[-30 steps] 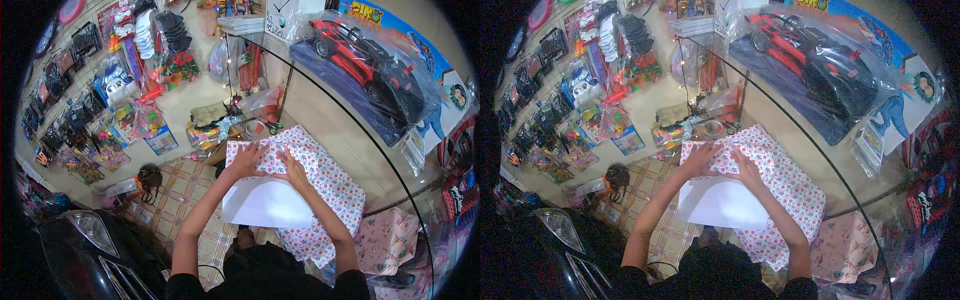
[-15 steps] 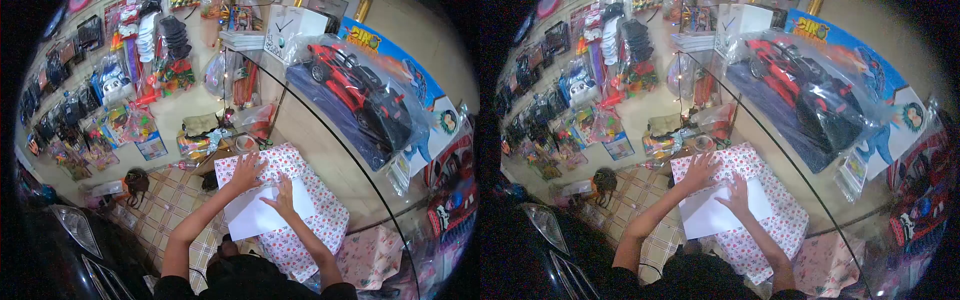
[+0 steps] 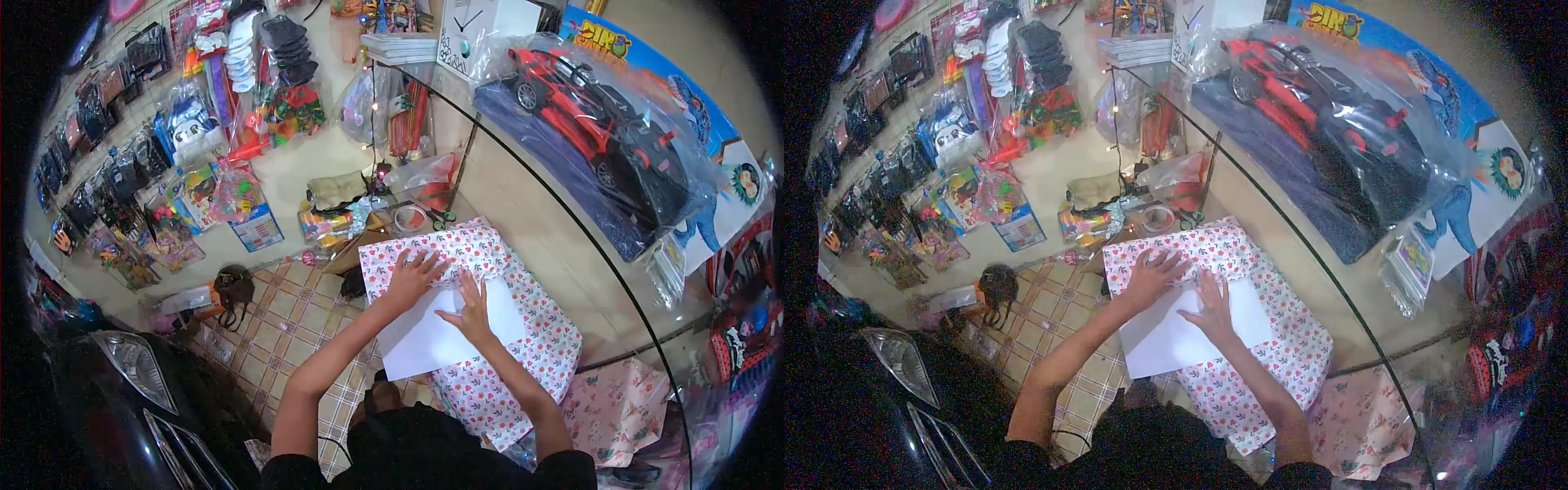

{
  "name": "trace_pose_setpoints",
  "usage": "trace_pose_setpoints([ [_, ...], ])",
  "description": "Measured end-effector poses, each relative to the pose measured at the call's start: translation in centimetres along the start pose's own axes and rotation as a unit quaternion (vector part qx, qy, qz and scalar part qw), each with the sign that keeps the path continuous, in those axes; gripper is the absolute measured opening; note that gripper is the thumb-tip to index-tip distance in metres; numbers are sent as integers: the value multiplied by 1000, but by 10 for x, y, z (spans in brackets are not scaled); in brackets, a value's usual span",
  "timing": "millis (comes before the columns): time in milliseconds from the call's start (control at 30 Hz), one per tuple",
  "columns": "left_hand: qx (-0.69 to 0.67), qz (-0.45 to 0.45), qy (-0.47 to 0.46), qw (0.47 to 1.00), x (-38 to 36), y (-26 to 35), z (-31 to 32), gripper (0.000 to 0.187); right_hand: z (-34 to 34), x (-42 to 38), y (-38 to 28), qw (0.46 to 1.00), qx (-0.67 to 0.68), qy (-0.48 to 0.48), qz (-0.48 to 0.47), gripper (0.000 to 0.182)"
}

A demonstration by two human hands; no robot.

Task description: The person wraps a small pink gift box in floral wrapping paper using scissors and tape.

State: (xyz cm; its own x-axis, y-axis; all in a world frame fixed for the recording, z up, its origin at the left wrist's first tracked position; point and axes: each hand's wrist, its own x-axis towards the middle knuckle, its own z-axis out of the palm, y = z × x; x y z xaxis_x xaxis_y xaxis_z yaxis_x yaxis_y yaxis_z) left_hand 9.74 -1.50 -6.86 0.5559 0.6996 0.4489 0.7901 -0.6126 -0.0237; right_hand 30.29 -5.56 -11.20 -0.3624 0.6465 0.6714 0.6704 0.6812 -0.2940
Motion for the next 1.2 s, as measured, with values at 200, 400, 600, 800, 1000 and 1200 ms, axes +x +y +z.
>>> trace_pose_setpoints([
  [200,-38,-68,-44,996,2,4,6,78,-9,10,-7,998,25,-50,25,81],
  [400,-19,-53,-7,998,0,2,13,72,-9,12,-9,995,81,-57,20,70],
  [600,-37,-73,38,996,-10,13,9,60,2,4,-2,999,19,18,-44,81],
  [800,-61,-83,52,993,-8,13,11,59,-10,15,0,998,27,-60,18,74],
  [1000,-117,-83,51,988,-8,6,13,59,-70,35,-23,970,122,-211,12,95],
  [1200,-191,-92,38,976,-5,0,4,59,-95,17,-47,876,134,-461,51,110],
])
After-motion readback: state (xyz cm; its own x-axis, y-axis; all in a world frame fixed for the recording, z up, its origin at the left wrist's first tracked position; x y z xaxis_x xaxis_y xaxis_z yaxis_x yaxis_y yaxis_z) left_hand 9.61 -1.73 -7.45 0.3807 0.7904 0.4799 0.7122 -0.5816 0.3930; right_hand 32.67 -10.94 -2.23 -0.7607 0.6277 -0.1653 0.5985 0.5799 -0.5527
